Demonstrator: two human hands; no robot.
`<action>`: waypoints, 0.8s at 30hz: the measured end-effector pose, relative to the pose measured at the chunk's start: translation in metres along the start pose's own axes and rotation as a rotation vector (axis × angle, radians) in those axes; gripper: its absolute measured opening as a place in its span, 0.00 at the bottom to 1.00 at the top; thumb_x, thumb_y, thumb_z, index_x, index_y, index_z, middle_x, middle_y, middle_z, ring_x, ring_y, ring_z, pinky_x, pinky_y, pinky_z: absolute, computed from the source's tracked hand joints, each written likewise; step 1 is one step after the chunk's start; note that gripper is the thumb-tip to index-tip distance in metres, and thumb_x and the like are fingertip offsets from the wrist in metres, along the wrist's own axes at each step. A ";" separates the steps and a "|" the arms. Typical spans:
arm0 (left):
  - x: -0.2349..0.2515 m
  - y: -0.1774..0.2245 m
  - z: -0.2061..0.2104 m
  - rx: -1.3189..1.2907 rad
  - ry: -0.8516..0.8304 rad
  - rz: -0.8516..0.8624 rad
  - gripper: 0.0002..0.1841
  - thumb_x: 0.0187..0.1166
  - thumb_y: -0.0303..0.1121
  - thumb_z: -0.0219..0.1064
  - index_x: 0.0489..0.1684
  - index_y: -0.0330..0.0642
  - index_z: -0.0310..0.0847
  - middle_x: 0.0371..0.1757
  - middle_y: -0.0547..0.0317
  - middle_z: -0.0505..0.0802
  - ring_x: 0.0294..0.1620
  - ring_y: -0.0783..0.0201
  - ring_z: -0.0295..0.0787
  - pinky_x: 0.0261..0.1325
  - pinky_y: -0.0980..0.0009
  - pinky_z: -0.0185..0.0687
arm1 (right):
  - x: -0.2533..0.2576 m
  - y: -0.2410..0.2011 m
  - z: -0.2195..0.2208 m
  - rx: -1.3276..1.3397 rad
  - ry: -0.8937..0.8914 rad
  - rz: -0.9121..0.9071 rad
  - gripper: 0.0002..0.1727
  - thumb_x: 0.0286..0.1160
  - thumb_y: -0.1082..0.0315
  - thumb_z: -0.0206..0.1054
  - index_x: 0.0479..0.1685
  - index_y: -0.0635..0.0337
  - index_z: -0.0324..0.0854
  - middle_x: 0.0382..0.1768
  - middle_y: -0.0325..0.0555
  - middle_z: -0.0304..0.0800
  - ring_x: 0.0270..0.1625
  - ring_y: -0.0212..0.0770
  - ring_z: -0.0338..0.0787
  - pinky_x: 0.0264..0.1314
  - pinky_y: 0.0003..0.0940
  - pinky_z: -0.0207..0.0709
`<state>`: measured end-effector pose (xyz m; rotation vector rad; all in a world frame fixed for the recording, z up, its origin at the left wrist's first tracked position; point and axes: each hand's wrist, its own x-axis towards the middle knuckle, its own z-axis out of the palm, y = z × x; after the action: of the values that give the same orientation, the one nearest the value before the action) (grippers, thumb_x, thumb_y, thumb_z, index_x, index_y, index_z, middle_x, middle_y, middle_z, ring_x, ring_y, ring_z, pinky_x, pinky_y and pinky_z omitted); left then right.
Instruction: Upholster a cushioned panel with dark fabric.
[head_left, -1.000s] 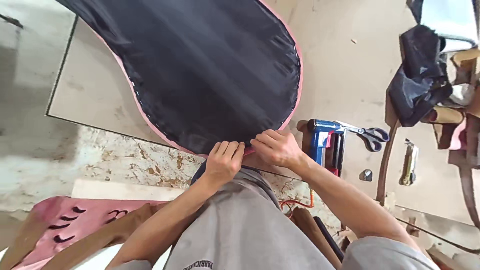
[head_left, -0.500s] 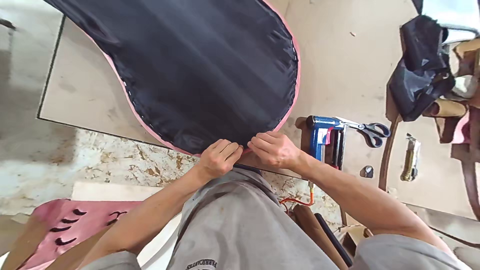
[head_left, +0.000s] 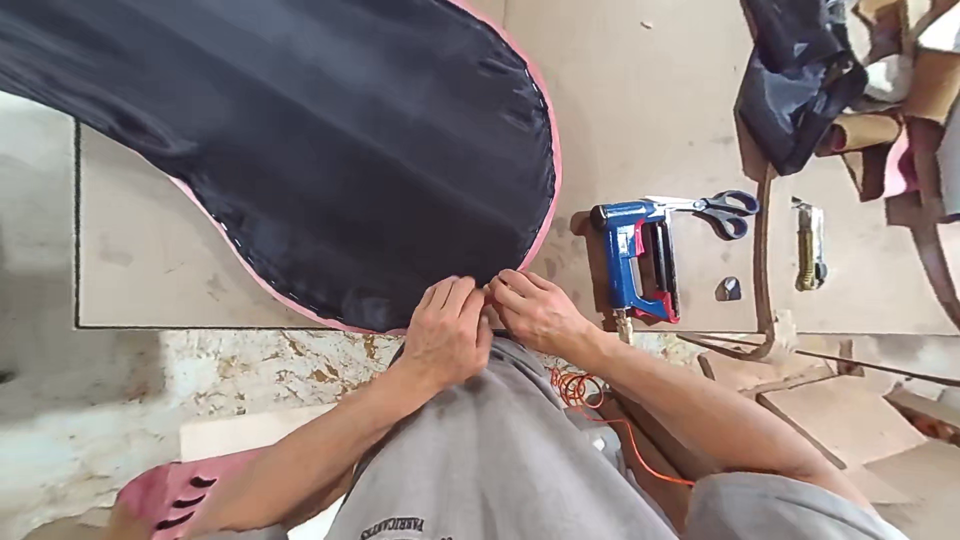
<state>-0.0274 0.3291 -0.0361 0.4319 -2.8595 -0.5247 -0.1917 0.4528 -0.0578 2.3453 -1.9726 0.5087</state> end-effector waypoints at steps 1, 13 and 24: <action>0.003 0.004 0.005 -0.051 -0.038 -0.055 0.31 0.70 0.43 0.63 0.70 0.30 0.81 0.75 0.38 0.85 0.80 0.40 0.78 0.81 0.45 0.72 | -0.001 -0.003 0.001 -0.010 0.016 0.014 0.13 0.82 0.77 0.55 0.36 0.65 0.86 0.55 0.55 0.93 0.62 0.54 0.91 0.63 0.45 0.84; -0.023 0.004 0.050 0.146 -0.077 -0.042 0.35 0.82 0.43 0.50 0.90 0.35 0.61 0.90 0.43 0.71 0.92 0.45 0.62 0.90 0.46 0.56 | -0.051 0.042 -0.046 -0.147 -0.102 1.131 0.36 0.77 0.49 0.66 0.84 0.56 0.73 0.71 0.68 0.80 0.71 0.69 0.81 0.65 0.66 0.78; -0.043 -0.008 0.050 0.080 -0.055 0.064 0.33 0.84 0.36 0.46 0.92 0.35 0.57 0.92 0.46 0.68 0.93 0.51 0.59 0.91 0.53 0.50 | -0.064 0.062 -0.070 0.047 -0.332 1.579 0.30 0.69 0.52 0.67 0.67 0.62 0.82 0.45 0.61 0.91 0.50 0.62 0.91 0.52 0.69 0.77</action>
<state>0.0026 0.3518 -0.0908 0.3431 -2.9442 -0.4187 -0.2763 0.5185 -0.0203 0.3583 -3.5533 0.0989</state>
